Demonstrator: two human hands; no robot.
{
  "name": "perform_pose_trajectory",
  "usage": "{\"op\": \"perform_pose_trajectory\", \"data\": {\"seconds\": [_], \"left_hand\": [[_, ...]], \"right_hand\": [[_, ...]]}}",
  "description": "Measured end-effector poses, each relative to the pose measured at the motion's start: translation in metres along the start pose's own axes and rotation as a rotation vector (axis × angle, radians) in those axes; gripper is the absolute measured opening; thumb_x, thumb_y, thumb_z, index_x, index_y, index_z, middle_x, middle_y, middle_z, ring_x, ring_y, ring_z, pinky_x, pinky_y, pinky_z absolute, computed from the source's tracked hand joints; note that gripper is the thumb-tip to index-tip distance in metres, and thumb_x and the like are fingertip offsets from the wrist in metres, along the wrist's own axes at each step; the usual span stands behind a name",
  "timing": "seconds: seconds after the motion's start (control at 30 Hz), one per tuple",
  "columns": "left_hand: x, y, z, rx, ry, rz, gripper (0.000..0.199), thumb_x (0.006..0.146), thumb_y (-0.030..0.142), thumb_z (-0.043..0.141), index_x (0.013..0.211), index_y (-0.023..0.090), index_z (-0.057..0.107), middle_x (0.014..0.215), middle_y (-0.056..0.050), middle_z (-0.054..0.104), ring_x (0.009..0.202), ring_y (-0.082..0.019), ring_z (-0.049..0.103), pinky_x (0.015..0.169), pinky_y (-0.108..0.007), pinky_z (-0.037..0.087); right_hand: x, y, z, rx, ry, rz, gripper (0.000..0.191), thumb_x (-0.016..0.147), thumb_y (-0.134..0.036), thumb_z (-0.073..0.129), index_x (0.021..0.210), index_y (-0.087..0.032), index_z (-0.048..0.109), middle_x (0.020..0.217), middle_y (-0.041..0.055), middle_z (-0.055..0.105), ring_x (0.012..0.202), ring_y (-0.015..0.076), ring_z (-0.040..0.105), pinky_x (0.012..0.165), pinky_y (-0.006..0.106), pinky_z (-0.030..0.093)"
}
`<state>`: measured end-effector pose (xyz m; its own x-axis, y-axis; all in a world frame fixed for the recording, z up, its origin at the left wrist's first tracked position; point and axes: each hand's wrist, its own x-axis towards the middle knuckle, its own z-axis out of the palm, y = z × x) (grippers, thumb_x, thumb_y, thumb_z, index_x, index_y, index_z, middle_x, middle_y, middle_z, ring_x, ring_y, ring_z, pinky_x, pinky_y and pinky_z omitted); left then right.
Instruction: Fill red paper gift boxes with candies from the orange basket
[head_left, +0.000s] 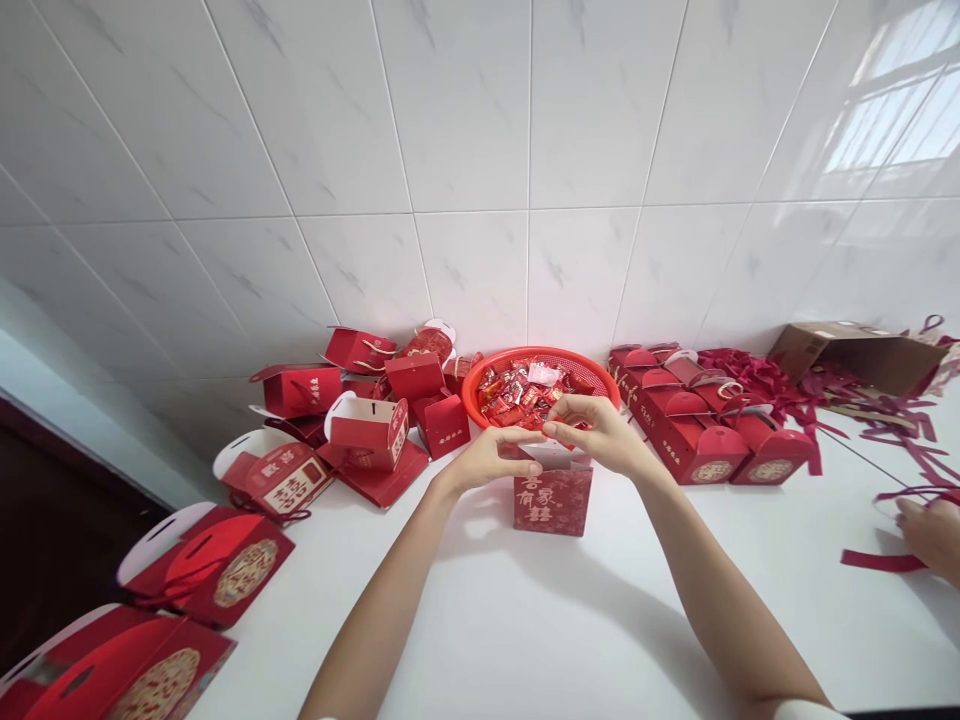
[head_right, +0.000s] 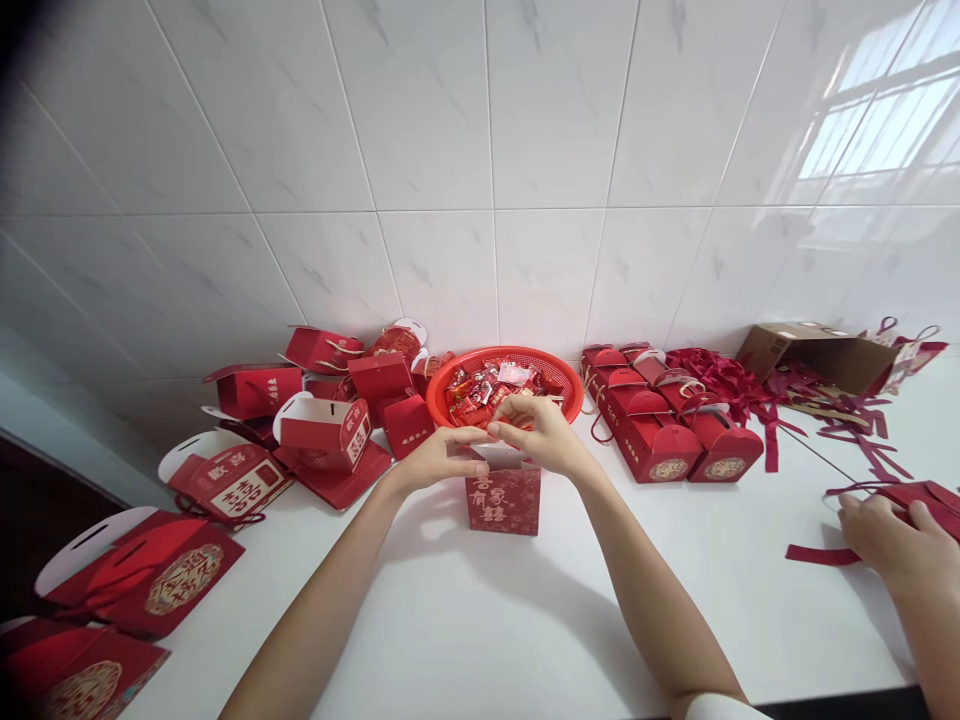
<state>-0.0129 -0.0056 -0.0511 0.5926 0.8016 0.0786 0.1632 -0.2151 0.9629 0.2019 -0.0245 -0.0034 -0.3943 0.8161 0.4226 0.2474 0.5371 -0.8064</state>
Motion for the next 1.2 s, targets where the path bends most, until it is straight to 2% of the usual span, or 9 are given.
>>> {"op": "perform_pose_trajectory", "data": {"seconds": [0.17,0.33,0.5,0.67,0.77,0.83,1.0,1.1,1.2], "left_hand": [[-0.001,0.002,0.001,-0.038,-0.015,-0.011,0.059,0.069,0.038,0.085,0.124,0.022,0.071,0.121,-0.01,0.073,0.115,-0.032,0.065,0.099,-0.045,0.052],[-0.001,0.0,0.0,0.018,0.038,-0.03,0.058,0.067,0.04,0.086,0.121,0.023,0.072,0.133,-0.01,0.067,0.129,-0.035,0.056,0.11,-0.047,0.042],[-0.001,0.001,0.003,0.006,0.068,-0.033,0.052,0.072,0.043,0.082,0.118,0.021,0.073,0.131,-0.009,0.069,0.123,-0.032,0.061,0.107,-0.045,0.045],[0.002,-0.006,0.015,0.008,0.204,0.057,0.045,0.081,0.052,0.072,0.11,0.018,0.076,0.118,-0.009,0.075,0.115,-0.029,0.066,0.103,-0.041,0.048],[0.003,-0.016,0.026,-0.004,0.338,0.123,0.047,0.081,0.056,0.069,0.103,0.016,0.078,0.113,-0.011,0.076,0.11,-0.029,0.068,0.1,-0.04,0.05],[0.002,-0.023,0.032,-0.022,0.39,0.142,0.047,0.082,0.056,0.067,0.103,0.015,0.077,0.11,-0.011,0.077,0.106,-0.029,0.07,0.097,-0.04,0.052],[-0.006,-0.035,0.042,-0.011,0.418,0.182,0.047,0.077,0.042,0.074,0.117,0.018,0.071,0.123,-0.011,0.072,0.116,-0.03,0.065,0.102,-0.042,0.05],[-0.008,-0.037,0.049,-0.058,0.467,0.196,0.056,0.081,0.037,0.071,0.133,0.021,0.058,0.126,-0.01,0.069,0.113,-0.027,0.066,0.099,-0.04,0.051],[-0.008,-0.041,0.057,-0.035,0.53,0.233,0.051,0.085,0.034,0.067,0.133,0.022,0.054,0.121,-0.009,0.07,0.107,-0.023,0.068,0.096,-0.038,0.052]], "right_hand": [[0.001,0.001,0.001,-0.06,-0.052,-0.01,0.023,0.086,-0.036,0.065,0.074,-0.017,0.065,0.074,0.003,0.068,0.071,0.0155,0.061,0.067,0.028,0.05],[-0.001,-0.002,-0.007,-0.068,0.003,-0.022,0.024,0.086,-0.039,0.065,0.077,-0.017,0.067,0.077,0.0033,0.068,0.071,0.0156,0.062,0.067,0.028,0.05],[-0.005,-0.008,-0.026,-0.074,0.069,0.007,0.028,0.086,-0.044,0.066,0.079,-0.017,0.068,0.08,0.0045,0.07,0.076,0.0179,0.064,0.07,0.03,0.051],[-0.015,0.005,-0.035,-0.069,0.111,0.034,0.03,0.085,-0.048,0.067,0.085,-0.017,0.068,0.087,0.0061,0.072,0.081,0.0203,0.068,0.076,0.034,0.055],[-0.027,0.023,-0.031,-0.127,0.096,0.079,0.034,0.08,-0.047,0.071,0.098,-0.018,0.069,0.1,0.0092,0.072,0.09,0.0232,0.068,0.078,0.037,0.056],[-0.038,0.035,-0.025,-0.118,0.07,0.127,0.042,0.077,-0.048,0.073,0.106,-0.018,0.068,0.104,0.0104,0.072,0.089,0.0237,0.069,0.077,0.038,0.057],[-0.058,0.049,-0.013,-0.002,0.03,0.148,0.038,0.085,-0.05,0.065,0.107,-0.02,0.066,0.094,0.0076,0.073,0.087,0.0231,0.07,0.08,0.038,0.057],[-0.062,0.055,-0.005,0.029,0.09,0.097,0.035,0.086,-0.051,0.064,0.106,-0.022,0.064,0.085,0.0048,0.071,0.082,0.0219,0.069,0.076,0.036,0.057],[-0.061,0.063,0.006,0.048,0.232,0.021,0.031,0.088,-0.05,0.063,0.103,-0.023,0.064,0.088,0.0048,0.071,0.078,0.0205,0.068,0.072,0.034,0.056]]}}
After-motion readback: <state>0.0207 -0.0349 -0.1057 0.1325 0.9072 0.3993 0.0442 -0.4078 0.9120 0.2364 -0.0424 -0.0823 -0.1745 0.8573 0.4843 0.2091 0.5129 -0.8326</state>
